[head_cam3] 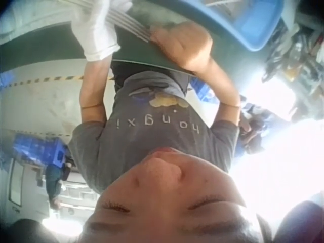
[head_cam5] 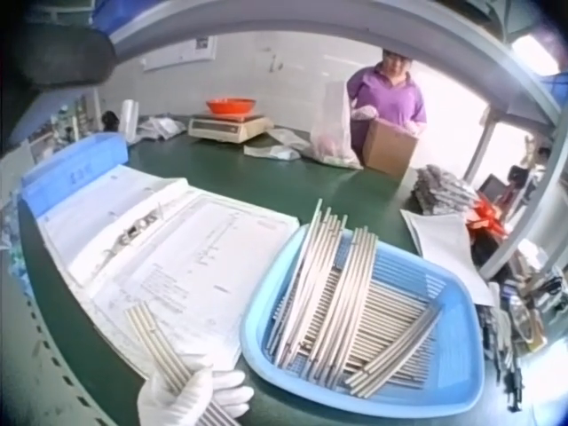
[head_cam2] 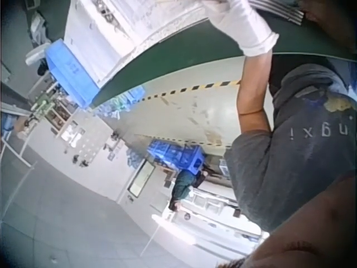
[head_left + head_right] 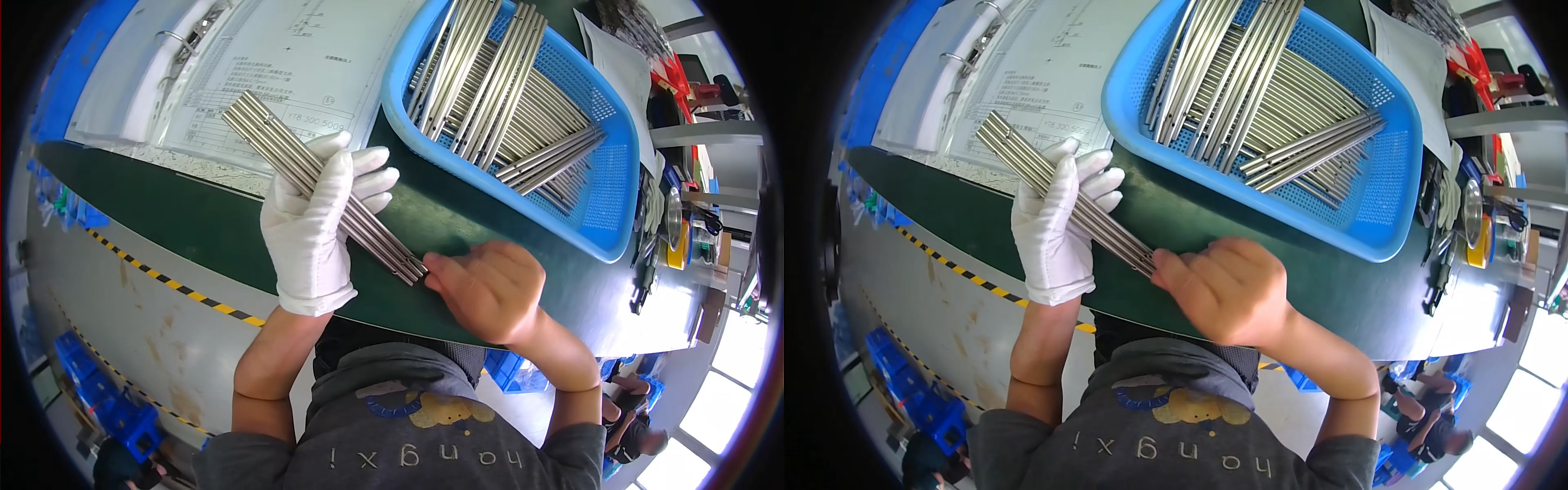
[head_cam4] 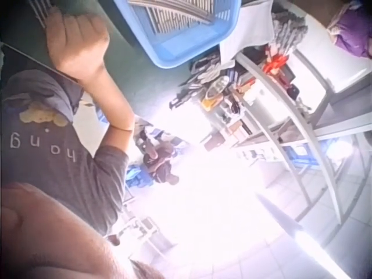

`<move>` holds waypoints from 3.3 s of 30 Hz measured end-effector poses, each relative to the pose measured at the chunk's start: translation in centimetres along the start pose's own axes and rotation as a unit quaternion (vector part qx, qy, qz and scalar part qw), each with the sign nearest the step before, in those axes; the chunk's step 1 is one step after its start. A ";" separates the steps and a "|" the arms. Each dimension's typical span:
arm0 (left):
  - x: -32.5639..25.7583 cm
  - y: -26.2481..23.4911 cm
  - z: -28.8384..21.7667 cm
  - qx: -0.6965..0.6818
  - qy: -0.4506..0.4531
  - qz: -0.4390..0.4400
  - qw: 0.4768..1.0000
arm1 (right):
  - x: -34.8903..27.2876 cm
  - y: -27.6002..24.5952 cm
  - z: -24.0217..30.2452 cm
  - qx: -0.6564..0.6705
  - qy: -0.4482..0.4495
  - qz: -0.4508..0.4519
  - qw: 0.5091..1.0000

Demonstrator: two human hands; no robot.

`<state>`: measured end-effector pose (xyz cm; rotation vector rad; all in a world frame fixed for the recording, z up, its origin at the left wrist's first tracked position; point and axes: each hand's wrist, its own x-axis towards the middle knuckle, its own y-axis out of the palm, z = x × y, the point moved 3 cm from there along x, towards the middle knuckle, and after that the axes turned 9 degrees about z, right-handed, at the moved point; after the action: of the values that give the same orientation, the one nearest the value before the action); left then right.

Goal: The recorder is inspecting and sorting hollow metal rods using a thin probe or testing needle.

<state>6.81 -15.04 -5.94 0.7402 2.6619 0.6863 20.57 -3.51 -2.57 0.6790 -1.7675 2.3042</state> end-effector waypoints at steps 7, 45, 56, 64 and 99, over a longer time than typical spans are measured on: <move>-0.1 0.2 -0.2 0.003 0.006 -0.009 1.000 | 0.4 0.6 0.7 -0.018 0.028 0.044 0.998; -0.2 0.0 -0.3 0.020 0.008 0.023 1.000 | 0.1 1.1 -0.2 0.075 0.027 0.025 0.997; 0.0 -0.1 -0.3 0.025 0.023 0.038 0.999 | -0.4 1.2 -1.1 0.205 0.092 -0.022 0.974; 0.0 0.0 -0.3 0.024 0.025 0.042 0.999 | 0.0 1.3 0.5 0.043 0.014 -0.006 0.999; -0.4 -0.1 0.7 0.097 0.048 -0.047 0.993 | -1.2 -1.2 0.7 0.045 -0.064 -0.121 0.990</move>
<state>7.36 -15.07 -6.49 0.6398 2.8611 0.4549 22.26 -3.65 -1.87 1.0164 -1.5382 2.2298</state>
